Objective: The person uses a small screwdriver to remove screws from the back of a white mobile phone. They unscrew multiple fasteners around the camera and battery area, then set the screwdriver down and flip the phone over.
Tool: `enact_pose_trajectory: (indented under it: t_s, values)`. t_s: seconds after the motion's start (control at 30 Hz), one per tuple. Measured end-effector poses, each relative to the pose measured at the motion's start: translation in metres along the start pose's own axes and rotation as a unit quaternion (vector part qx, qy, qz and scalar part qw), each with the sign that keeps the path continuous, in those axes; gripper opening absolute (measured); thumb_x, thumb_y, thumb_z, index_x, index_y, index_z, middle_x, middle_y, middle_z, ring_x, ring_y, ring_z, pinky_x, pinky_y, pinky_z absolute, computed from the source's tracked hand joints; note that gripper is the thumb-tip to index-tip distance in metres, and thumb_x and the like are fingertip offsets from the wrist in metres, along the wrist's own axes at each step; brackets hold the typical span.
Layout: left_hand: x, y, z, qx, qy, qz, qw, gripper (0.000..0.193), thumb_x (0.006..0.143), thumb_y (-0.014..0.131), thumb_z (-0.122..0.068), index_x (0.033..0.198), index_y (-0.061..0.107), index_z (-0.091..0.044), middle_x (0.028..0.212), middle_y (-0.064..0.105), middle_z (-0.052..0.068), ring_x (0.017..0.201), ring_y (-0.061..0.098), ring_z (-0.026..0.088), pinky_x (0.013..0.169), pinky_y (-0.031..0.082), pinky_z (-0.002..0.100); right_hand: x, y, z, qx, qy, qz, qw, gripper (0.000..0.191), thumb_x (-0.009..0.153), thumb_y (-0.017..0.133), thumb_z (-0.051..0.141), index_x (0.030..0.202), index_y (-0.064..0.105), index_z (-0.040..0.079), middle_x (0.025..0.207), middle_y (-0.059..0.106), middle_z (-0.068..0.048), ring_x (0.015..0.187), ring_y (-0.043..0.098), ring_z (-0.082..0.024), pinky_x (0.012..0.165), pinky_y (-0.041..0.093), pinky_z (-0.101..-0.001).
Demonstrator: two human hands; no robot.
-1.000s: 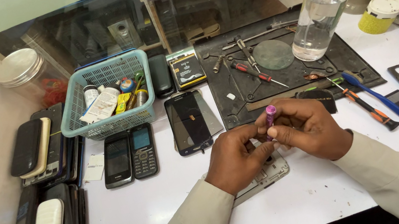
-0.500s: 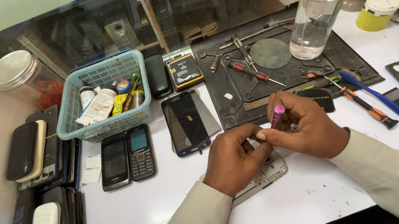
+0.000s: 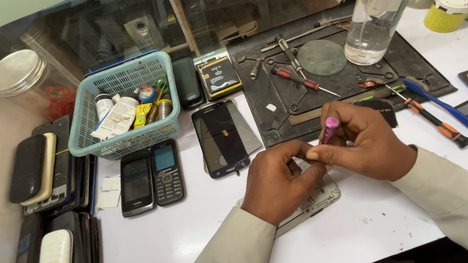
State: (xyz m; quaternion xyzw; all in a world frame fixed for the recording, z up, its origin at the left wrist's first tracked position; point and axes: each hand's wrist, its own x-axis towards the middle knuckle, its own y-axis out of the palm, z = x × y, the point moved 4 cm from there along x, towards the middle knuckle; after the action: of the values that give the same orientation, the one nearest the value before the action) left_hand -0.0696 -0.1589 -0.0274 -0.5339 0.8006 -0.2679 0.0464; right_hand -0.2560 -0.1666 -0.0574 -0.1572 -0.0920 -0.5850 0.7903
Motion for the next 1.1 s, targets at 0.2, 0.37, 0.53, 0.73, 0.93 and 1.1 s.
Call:
enact_pose_trajectory:
  t_s: [0.2,0.37,0.53,0.73,0.93,1.1]
  values:
    - [0.001,0.002,0.002,0.014,0.013,0.002,1.000,0.024,0.088,0.079,-0.027,0.097,0.077,-0.006,0.073,0.072,0.007,0.056,0.064,0.013,0.053,0.051,0.031,-0.001,0.005,0.018,0.009,-0.049,0.037,0.998,0.031,0.087,0.078,0.009,0.111,0.060,0.003,0.098,0.060,0.000,0.082,0.058,-0.005,0.070,0.051,-0.0220]
    - [-0.002,0.001,0.002,-0.039,0.002,0.011,0.999,0.024,0.085,0.078,-0.022,0.100,0.076,-0.004,0.071,0.073,0.006,0.053,0.064,0.010,0.051,0.051,0.029,-0.004,-0.001,0.011,0.053,0.109,0.002,0.993,0.025,0.089,0.069,0.009,0.112,0.068,0.001,0.092,0.075,-0.005,0.067,0.063,-0.008,0.057,0.053,-0.0239]
    - [-0.002,0.002,0.001,-0.010,0.008,0.014,1.000,0.019,0.082,0.081,-0.019,0.093,0.077,-0.004,0.071,0.073,0.007,0.053,0.061,0.011,0.050,0.049,0.030,-0.002,-0.001,0.001,0.025,0.051,0.009,0.998,0.018,0.092,0.075,0.005,0.106,0.067,-0.001,0.085,0.067,-0.006,0.069,0.062,-0.008,0.060,0.052,-0.0227]
    - [0.000,0.004,0.001,-0.021,0.022,0.008,0.999,0.019,0.084,0.080,-0.019,0.096,0.077,-0.005,0.076,0.074,0.007,0.056,0.063,0.010,0.051,0.050,0.029,-0.001,0.004,0.011,0.033,0.000,0.018,0.999,0.021,0.091,0.078,0.003,0.104,0.062,0.000,0.093,0.064,-0.003,0.079,0.062,-0.006,0.067,0.054,-0.0214]
    - [-0.007,0.009,0.007,-0.035,-0.004,0.018,0.999,0.019,0.085,0.080,-0.019,0.096,0.077,-0.004,0.073,0.075,0.007,0.053,0.066,0.010,0.050,0.051,0.028,-0.011,-0.001,0.030,-0.010,0.029,0.005,1.000,0.029,0.094,0.068,0.009,0.122,0.066,0.000,0.097,0.074,-0.006,0.070,0.064,-0.006,0.058,0.055,-0.0219]
    - [-0.009,0.008,0.003,-0.072,-0.006,0.032,0.997,0.019,0.086,0.079,-0.018,0.096,0.076,-0.002,0.077,0.076,0.005,0.054,0.067,0.008,0.050,0.053,0.026,-0.012,0.003,0.031,-0.030,0.017,0.017,0.999,0.022,0.098,0.067,0.008,0.117,0.066,-0.002,0.096,0.072,-0.006,0.072,0.064,-0.006,0.060,0.055,-0.0218]
